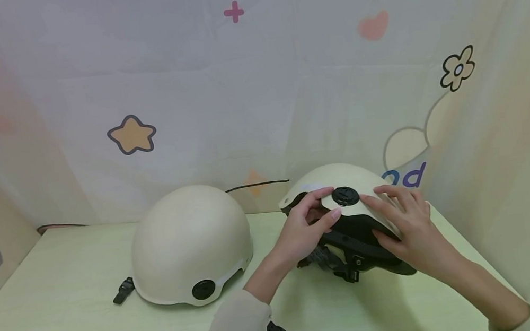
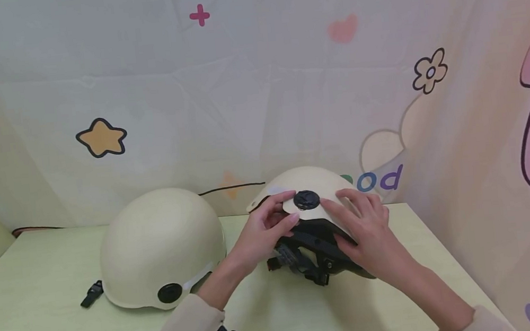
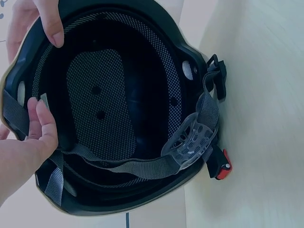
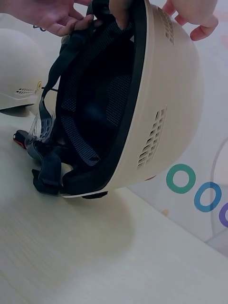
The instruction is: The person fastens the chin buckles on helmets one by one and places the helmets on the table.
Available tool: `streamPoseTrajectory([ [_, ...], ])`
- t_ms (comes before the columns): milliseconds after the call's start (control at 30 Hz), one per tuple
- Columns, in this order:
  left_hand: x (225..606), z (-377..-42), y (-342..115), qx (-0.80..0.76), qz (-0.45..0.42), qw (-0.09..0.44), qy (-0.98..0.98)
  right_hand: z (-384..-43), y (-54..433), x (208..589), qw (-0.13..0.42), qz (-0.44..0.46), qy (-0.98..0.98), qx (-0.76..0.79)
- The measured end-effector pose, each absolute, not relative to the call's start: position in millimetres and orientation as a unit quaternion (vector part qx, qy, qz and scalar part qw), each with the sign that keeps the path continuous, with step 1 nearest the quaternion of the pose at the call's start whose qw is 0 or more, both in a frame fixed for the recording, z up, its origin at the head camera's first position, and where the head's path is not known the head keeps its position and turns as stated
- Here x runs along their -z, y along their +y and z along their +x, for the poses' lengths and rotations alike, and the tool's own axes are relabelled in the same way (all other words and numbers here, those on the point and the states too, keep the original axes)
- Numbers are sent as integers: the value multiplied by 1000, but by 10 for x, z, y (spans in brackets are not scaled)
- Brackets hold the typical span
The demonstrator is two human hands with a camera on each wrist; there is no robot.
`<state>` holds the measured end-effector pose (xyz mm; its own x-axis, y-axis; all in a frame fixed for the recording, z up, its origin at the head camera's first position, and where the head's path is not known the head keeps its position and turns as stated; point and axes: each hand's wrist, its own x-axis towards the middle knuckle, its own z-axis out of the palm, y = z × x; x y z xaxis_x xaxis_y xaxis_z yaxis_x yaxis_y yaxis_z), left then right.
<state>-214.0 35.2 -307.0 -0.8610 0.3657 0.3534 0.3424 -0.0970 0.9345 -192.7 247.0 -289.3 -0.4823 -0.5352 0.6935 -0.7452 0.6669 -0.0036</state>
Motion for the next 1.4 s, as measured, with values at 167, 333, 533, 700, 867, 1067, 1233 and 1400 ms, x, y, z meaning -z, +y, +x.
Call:
streamPoseTrajectory([
  [167,3091,-2160,327,-670,281,7,687,-1918,2469,2897,348,379,-844,-152],
  [333,3108,-2166,304,-651,298,8,699,-1917,2461,2898,367,384,-836,-140],
  [533,3121,-2159,282,-648,299,25,700,-1938,2473,2910,364,373,-837,-167],
  [700,3138,-2164,275,-653,303,47,692,-1960,2503,2903,359,337,-844,-211],
  [867,3165,-2177,282,-653,309,62,689,-1976,2608,2946,337,267,-870,-243],
  [1067,3204,-2215,304,-637,332,74,692,-1962,2693,2990,315,220,-878,-287],
  [1233,3232,-2249,250,-631,319,73,703,-1960,2695,3005,316,203,-872,-315],
  [1400,3251,-2254,169,-628,304,77,712,-1965,2728,3024,299,178,-878,-328],
])
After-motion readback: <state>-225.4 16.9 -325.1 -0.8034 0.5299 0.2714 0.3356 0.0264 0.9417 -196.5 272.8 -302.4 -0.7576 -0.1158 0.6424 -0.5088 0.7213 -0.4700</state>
